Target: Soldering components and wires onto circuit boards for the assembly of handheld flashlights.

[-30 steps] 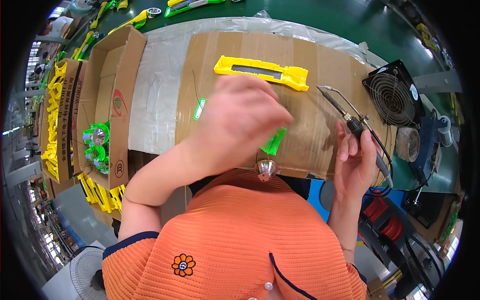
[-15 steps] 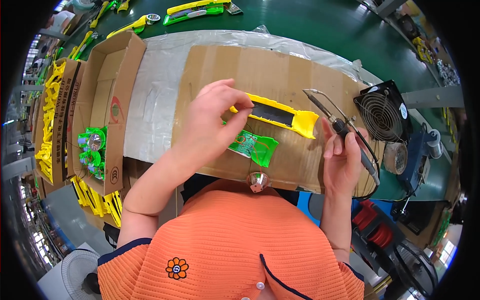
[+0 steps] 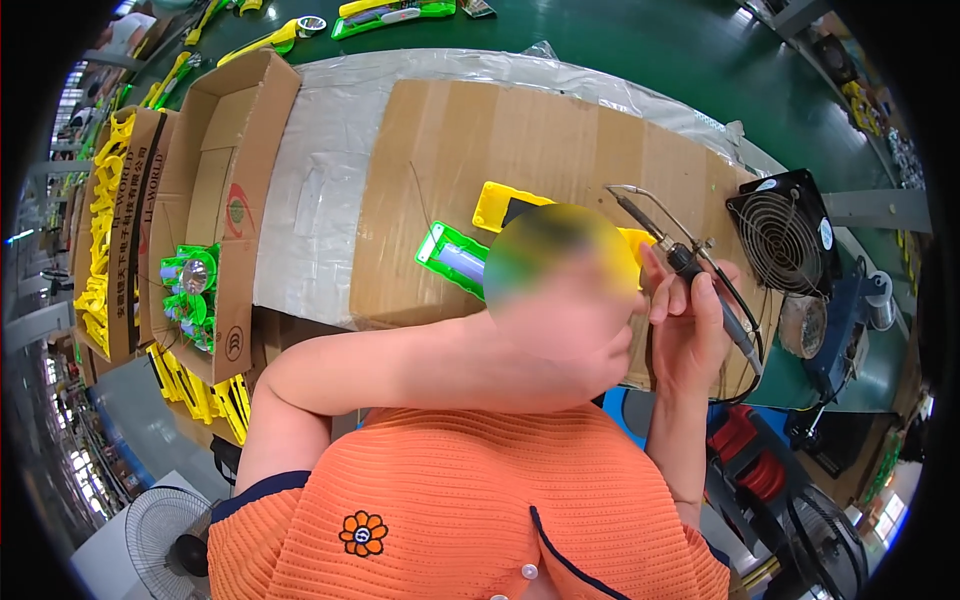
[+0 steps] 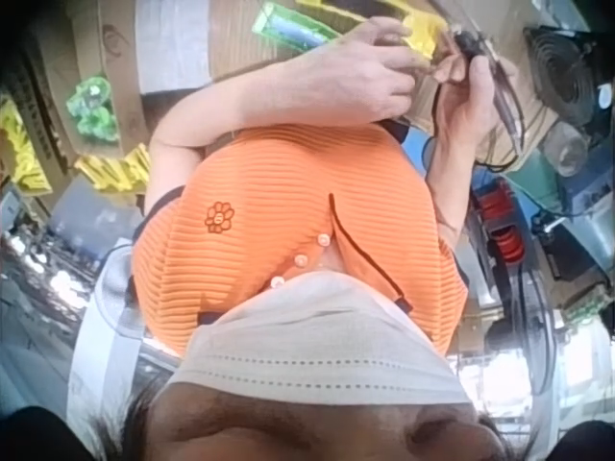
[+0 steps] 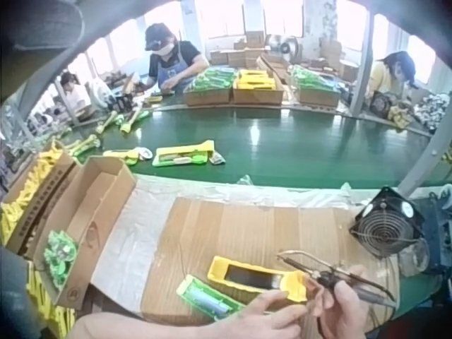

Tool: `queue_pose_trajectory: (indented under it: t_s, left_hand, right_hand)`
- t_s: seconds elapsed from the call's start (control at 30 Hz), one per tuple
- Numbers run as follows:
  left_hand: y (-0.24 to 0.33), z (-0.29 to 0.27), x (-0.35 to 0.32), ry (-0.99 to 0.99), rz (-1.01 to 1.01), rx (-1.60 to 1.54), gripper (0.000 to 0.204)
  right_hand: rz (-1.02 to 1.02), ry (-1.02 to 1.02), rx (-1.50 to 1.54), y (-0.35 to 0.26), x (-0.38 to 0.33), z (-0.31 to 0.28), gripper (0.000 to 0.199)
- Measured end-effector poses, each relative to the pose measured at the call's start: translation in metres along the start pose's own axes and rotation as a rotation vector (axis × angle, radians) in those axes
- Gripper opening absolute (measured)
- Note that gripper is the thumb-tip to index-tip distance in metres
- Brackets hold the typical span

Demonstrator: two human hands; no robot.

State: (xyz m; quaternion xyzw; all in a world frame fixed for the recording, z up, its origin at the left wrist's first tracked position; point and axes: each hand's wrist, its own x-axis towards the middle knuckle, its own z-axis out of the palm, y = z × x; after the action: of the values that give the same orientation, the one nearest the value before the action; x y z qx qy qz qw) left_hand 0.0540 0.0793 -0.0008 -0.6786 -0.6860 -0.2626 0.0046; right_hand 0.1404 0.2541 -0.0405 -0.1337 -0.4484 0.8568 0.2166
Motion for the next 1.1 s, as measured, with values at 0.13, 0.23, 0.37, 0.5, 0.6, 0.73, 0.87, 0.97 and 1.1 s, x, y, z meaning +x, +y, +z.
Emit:
queue_pose_trajectory:
  t_s: [0.13, 0.23, 0.37, 0.5, 0.6, 0.73, 0.87, 0.97, 1.1]
  left_hand:
    - [0.003, 0.009, -0.009, -0.037, 0.087, 0.051, 0.008]
    - [-0.002, -0.007, -0.027, 0.143, 0.008, -0.147, 0.007]
    - [-0.015, -0.036, -0.054, 0.394, -0.51, -0.192, 0.014]
    - [-0.036, -0.029, -0.055, 0.456, -0.741, -0.129, 0.01]
    - [-0.034, -0.026, -0.04, 0.392, -0.865, -0.268, 0.01]
    - [-0.037, -0.022, -0.03, 0.215, -0.74, -0.415, 0.011]
    - [-0.061, -0.022, -0.026, 0.031, -0.472, -0.289, 0.008]
    - [-0.067, -0.027, -0.015, -0.114, -0.423, -0.249, 0.005]
    - [-0.071, -0.028, -0.005, -0.22, -0.363, -0.184, 0.005]
  right_hand:
    - [0.004, -0.019, -0.042, 0.0, 0.001, 0.001, 0.01]
    - [0.013, -0.035, -0.042, 0.001, 0.001, -0.002, 0.01]
    - [0.013, -0.073, -0.046, 0.0, 0.002, -0.001, 0.01]
    - [0.018, -0.081, -0.045, 0.0, 0.004, -0.002, 0.011]
    - [0.045, -0.074, -0.066, -0.002, 0.002, -0.002, 0.011]
    - [0.115, -0.073, -0.122, -0.017, -0.012, -0.01, 0.01]
    - [0.169, -0.056, -0.254, -0.03, -0.019, -0.018, 0.008]
    - [0.2, -0.045, -0.32, -0.031, -0.018, -0.024, 0.009]
    - [0.266, -0.054, -0.391, -0.034, -0.018, -0.027, 0.012]
